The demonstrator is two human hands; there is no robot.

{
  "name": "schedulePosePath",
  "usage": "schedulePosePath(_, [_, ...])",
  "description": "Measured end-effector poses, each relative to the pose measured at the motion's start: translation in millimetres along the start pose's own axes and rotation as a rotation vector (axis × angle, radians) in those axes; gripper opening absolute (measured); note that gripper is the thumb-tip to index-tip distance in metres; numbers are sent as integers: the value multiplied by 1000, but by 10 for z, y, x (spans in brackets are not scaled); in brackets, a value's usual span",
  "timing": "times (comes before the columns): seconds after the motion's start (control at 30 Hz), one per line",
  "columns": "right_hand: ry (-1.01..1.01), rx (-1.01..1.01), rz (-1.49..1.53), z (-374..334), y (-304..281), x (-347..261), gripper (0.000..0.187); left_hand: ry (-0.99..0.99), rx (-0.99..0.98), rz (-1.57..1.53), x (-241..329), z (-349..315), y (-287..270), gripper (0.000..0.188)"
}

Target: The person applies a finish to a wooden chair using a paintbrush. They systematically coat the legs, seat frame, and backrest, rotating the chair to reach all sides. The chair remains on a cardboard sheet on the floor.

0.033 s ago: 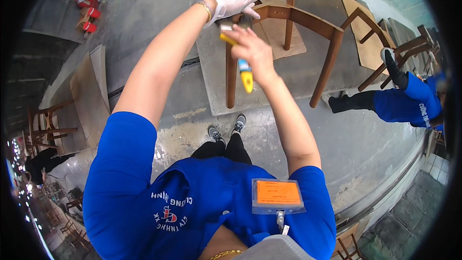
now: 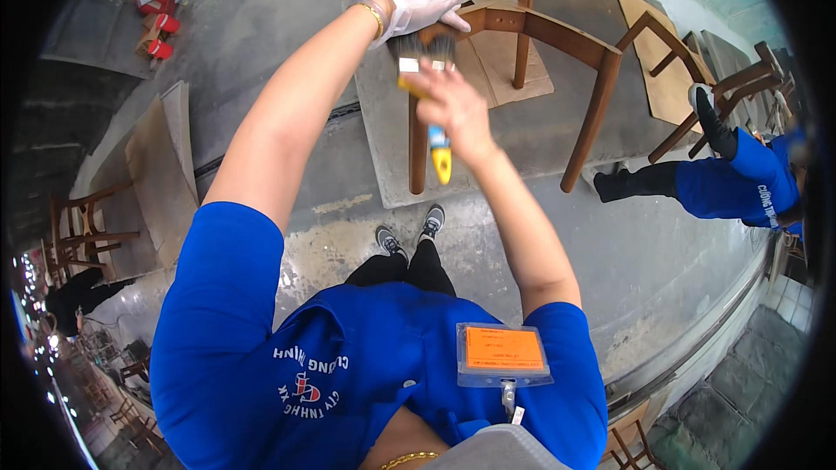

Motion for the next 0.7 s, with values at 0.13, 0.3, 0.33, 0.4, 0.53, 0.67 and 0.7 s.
schedulePosePath(0.13, [67,-591,4,-1268,697,-799,22,-49,61,106,27,56,77,64])
schedulePosePath(0.3, [367,-657,404,-1204,765,-565,6,51,157,84,56,123,160,59])
schedulePosePath(0.33, [303,-416,409,-936,601,-378,3,73,170,73,53,150,151,59])
schedulePosePath(0.4, [222,-75,262,-386,246,48,11,70,141,56,57,188,127,60])
schedulePosePath(0.53, [117,-27,-160,-178,107,69,10,48,87,38,44,229,142,62])
schedulePosePath(0.67, [110,-482,-92,-1183,689,-673,34,134,203,19,12,291,274,58])
schedulePosePath(0.7, [143,-655,3,-1454,848,-832,4,131,218,58,2,308,301,58])
Point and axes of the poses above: each hand's wrist, its own z-axis towards the middle knuckle, its own y-axis out of the palm, x = y × z, the point moved 1 cm from there along z, towards the middle knuckle, and after that the axes turned 6 degrees about -x, right-handed, at the moved point
